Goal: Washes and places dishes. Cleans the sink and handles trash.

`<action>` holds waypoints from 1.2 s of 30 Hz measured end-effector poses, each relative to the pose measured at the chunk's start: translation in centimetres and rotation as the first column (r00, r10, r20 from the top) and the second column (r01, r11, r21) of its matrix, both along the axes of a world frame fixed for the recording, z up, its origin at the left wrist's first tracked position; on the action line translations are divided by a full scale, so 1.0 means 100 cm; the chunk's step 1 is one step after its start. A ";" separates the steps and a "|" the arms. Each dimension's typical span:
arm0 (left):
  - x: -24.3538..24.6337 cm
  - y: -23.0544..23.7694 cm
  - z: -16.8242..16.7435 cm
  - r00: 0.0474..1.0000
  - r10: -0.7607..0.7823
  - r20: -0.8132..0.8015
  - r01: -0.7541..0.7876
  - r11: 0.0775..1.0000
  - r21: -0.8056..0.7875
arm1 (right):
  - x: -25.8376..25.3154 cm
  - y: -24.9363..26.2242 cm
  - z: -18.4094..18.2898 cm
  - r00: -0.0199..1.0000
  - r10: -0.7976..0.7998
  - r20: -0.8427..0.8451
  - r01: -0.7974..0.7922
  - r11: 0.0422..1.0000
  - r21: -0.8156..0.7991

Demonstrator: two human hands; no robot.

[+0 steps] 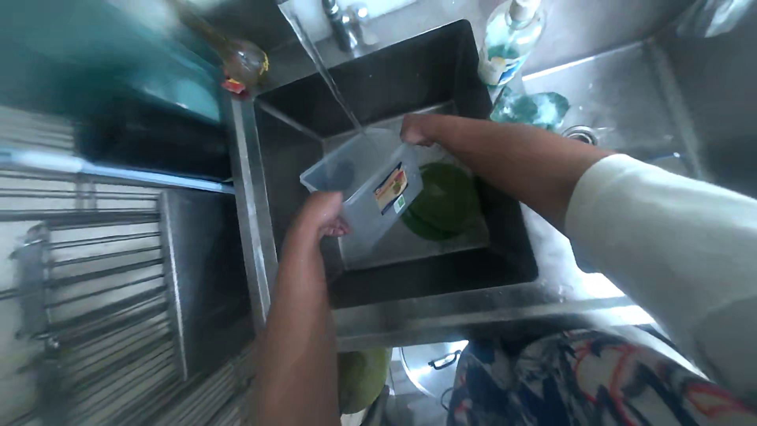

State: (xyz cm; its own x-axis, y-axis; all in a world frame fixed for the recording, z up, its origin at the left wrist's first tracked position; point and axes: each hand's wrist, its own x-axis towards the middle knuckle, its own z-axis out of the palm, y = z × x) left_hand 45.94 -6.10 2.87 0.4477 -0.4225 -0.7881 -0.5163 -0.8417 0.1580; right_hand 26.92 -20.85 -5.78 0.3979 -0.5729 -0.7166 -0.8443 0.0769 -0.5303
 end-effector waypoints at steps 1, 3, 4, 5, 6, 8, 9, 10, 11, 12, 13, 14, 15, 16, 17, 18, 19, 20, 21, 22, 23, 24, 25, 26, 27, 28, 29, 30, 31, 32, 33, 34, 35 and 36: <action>0.005 0.002 -0.003 0.999 0.028 -0.032 -0.029 1.000 -0.011 | 0.003 0.000 0.005 1.000 0.006 -0.019 -0.007 1.000 -0.029; 0.013 0.006 -0.009 0.990 0.070 -0.119 -0.072 0.997 -0.014 | 0.002 0.001 0.020 0.996 0.040 -0.084 -0.043 0.999 -0.030; 0.014 0.009 -0.014 0.981 0.084 -0.174 -0.087 0.996 -0.008 | -0.003 0.002 0.028 0.991 0.069 -0.117 -0.071 0.997 -0.014; 0.013 0.010 -0.019 0.967 0.103 -0.232 -0.106 0.994 -0.004 | -0.008 0.000 0.035 0.984 0.098 -0.148 -0.100 0.995 -0.003; 0.009 0.009 -0.025 0.953 0.116 -0.280 -0.124 0.992 -0.011 | -0.016 -0.003 0.039 0.981 0.100 -0.168 -0.104 0.994 -0.017; -0.002 0.005 -0.037 0.925 0.124 -0.359 -0.151 0.987 -0.049 | -0.027 -0.016 0.050 0.973 0.088 -0.211 -0.103 0.993 -0.062; -0.006 0.003 -0.042 0.905 0.126 -0.406 -0.168 0.983 -0.071 | -0.031 -0.022 0.057 0.968 0.091 -0.232 -0.112 0.990 -0.081; -0.009 0.001 -0.047 0.883 0.120 -0.453 -0.182 0.979 -0.094 | -0.034 -0.027 0.064 0.963 0.097 -0.252 -0.128 0.986 -0.108; -0.011 0.000 -0.049 0.861 0.114 -0.495 -0.193 0.975 -0.112 | -0.037 -0.031 0.071 0.956 0.111 -0.273 -0.150 0.980 -0.128; -0.014 -0.001 -0.049 0.841 0.117 -0.528 -0.212 0.969 -0.123 | -0.040 -0.031 0.079 0.942 0.134 -0.308 -0.183 0.973 -0.138; -0.016 -0.002 -0.049 0.825 0.126 -0.551 -0.233 0.964 -0.128 | -0.041 -0.031 0.088 0.921 0.154 -0.357 -0.218 0.965 -0.148; -0.019 -0.002 -0.048 0.821 0.137 -0.555 -0.253 0.958 -0.138 | -0.039 -0.029 0.094 0.895 0.156 -0.417 -0.249 0.952 -0.177; -0.024 -0.001 -0.047 0.826 0.150 -0.543 -0.274 0.949 -0.155 | -0.035 -0.025 0.101 0.869 0.149 -0.472 -0.283 0.932 -0.227; -0.028 0.000 -0.049 0.839 0.159 -0.520 -0.290 0.940 -0.180 | -0.029 -0.020 0.104 0.864 0.128 -0.486 -0.301 0.907 -0.296; -0.032 0.001 -0.053 0.861 0.161 -0.482 -0.295 0.931 -0.216 | -0.021 -0.017 0.104 0.891 0.111 -0.440 -0.289 0.887 -0.361; -0.037 0.002 -0.055 0.887 0.155 -0.435 -0.289 0.921 -0.261 | -0.010 -0.019 0.102 0.938 0.108 -0.330 -0.247 0.875 -0.416; -0.043 0.003 -0.057 0.912 0.144 -0.385 -0.274 0.911 -0.309 | 0.003 -0.022 0.095 0.980 0.109 -0.168 -0.174 0.882 -0.439; -0.047 0.005 -0.063 0.941 0.128 -0.312 -0.243 0.899 -0.365 | 0.019 -0.029 0.083 0.996 0.080 0.027 -0.062 0.909 -0.411; -0.049 0.006 -0.070 0.963 0.122 -0.240 -0.215 0.886 -0.411 | 0.038 -0.034 0.071 0.975 0.000 0.224 0.071 0.948 -0.310; -0.049 0.009 -0.077 0.978 0.116 -0.173 -0.183 0.878 -0.442 | 0.055 -0.035 0.063 0.923 -0.119 0.367 0.182 0.973 -0.142; -0.046 0.011 -0.085 0.988 0.112 -0.104 -0.148 0.871 -0.469 | 0.071 -0.034 0.059 0.843 -0.265 0.467 0.278 0.960 0.043; -0.041 0.013 -0.092 0.993 0.108 -0.049 -0.118 0.862 -0.493 | 0.084 -0.031 0.058 0.765 -0.390 0.513 0.340 0.920 0.193; -0.034 0.014 -0.099 0.995 0.096 0.001 -0.082 0.858 -0.506 | 0.095 -0.029 0.059 0.707 -0.476 0.523 0.366 0.879 0.305; -0.027 0.015 -0.103 0.995 0.090 0.034 -0.060 0.860 -0.507 | 0.102 -0.028 0.060 0.684 -0.515 0.517 0.365 0.855 0.368; -0.021 0.016 -0.105 0.994 0.092 0.052 -0.054 0.868 -0.493 | 0.106 -0.027 0.061 0.692 -0.507 0.514 0.338 0.857 0.390; -0.015 0.016 -0.106 0.994 0.089 0.063 -0.048 0.877 -0.478 | 0.106 -0.025 0.062 0.724 -0.458 0.516 0.290 0.881 0.374; -0.009 0.017 -0.106 0.994 0.083 0.071 -0.040 0.879 -0.475 | 0.103 -0.023 0.062 0.762 -0.383 0.522 0.234 0.915 0.330; -0.003 0.018 -0.107 0.994 0.076 0.077 -0.030 0.877 -0.479 | 0.099 -0.023 0.061 0.793 -0.319 0.519 0.181 0.937 0.299; 0.002 0.017 -0.106 0.994 0.063 0.085 -0.015 0.876 -0.481 | 0.094 -0.025 0.057 0.812 -0.282 0.512 0.159 0.949 0.271; 0.006 0.015 -0.104 0.994 0.048 0.094 0.002 0.882 -0.471 | 0.090 -0.030 0.050 0.813 -0.292 0.503 0.191 0.951 0.244; 0.008 0.013 -0.100 0.994 0.039 0.101 0.010 0.894 -0.447 | 0.085 -0.035 0.047 0.811 -0.339 0.477 0.285 0.941 0.184; 0.010 0.012 -0.095 0.994 0.039 0.105 0.009 0.906 -0.424 | 0.080 -0.040 0.046 0.790 -0.421 0.447 0.426 0.900 0.094; 0.010 0.013 -0.088 0.994 0.044 0.104 0.000 0.921 -0.390 | 0.073 -0.043 0.047 0.749 -0.514 0.418 0.569 0.822 -0.007; 0.009 0.014 -0.082 0.994 0.054 0.091 -0.017 0.931 -0.366 | 0.066 -0.048 0.052 0.687 -0.612 0.393 0.684 0.727 -0.062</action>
